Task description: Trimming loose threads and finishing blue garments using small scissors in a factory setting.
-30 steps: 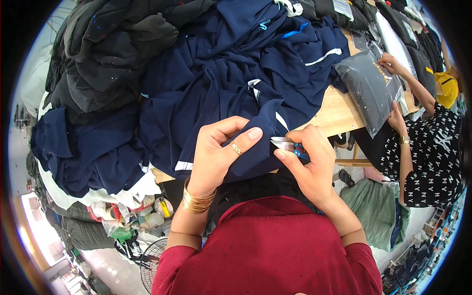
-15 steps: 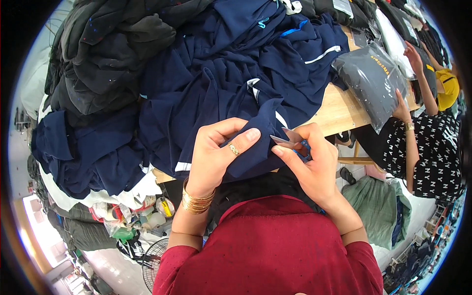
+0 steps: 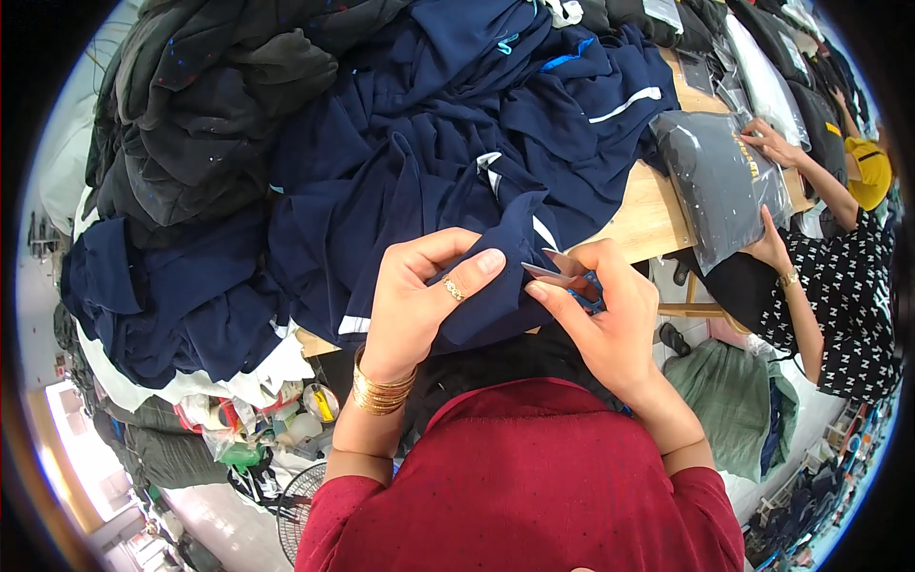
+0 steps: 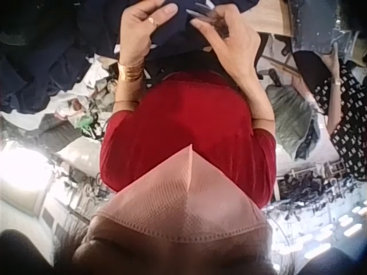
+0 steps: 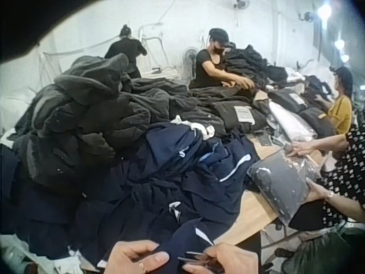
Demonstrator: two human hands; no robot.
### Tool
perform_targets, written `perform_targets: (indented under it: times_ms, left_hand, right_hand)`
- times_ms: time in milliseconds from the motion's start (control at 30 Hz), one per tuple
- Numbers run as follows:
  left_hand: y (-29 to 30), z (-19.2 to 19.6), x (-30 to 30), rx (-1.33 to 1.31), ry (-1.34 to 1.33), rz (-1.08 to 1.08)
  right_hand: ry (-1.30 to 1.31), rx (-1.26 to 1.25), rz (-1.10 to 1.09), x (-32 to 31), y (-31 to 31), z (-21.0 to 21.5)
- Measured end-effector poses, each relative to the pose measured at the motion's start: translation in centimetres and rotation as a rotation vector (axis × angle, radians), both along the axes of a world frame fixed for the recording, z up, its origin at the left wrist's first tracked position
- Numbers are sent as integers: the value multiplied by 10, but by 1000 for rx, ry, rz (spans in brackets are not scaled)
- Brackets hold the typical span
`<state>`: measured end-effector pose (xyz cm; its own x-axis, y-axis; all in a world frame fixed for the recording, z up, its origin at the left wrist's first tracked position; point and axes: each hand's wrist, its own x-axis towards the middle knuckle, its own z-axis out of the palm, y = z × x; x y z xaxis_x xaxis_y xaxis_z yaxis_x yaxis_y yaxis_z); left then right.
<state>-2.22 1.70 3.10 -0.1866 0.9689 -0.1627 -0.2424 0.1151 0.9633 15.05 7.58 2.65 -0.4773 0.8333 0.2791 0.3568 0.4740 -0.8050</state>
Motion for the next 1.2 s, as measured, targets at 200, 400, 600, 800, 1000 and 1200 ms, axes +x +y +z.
perform_targets:
  times_ms: [200,400,600,800,1000,1200]
  left_hand:
    - [0,-1,0,3,26,-2]
    - [0,1,1,2,12,-5]
    - [1,0,2,4,-19,-9]
    - [0,-1,0,5,-17,-13]
    - [1,-1,2,8,-13,5]
    - [-1,-2,1,6,-10,10]
  right_hand:
    - [-5,12,3,0,0,1]
    - [25,-7,6,0,0,1]
    - [31,-5,6,0,0,0]
    - [100,-178,50,1,0,-6]
    - [187,-312,76,2,1,-3]
    - [72,-164,55,1,-1,-1]
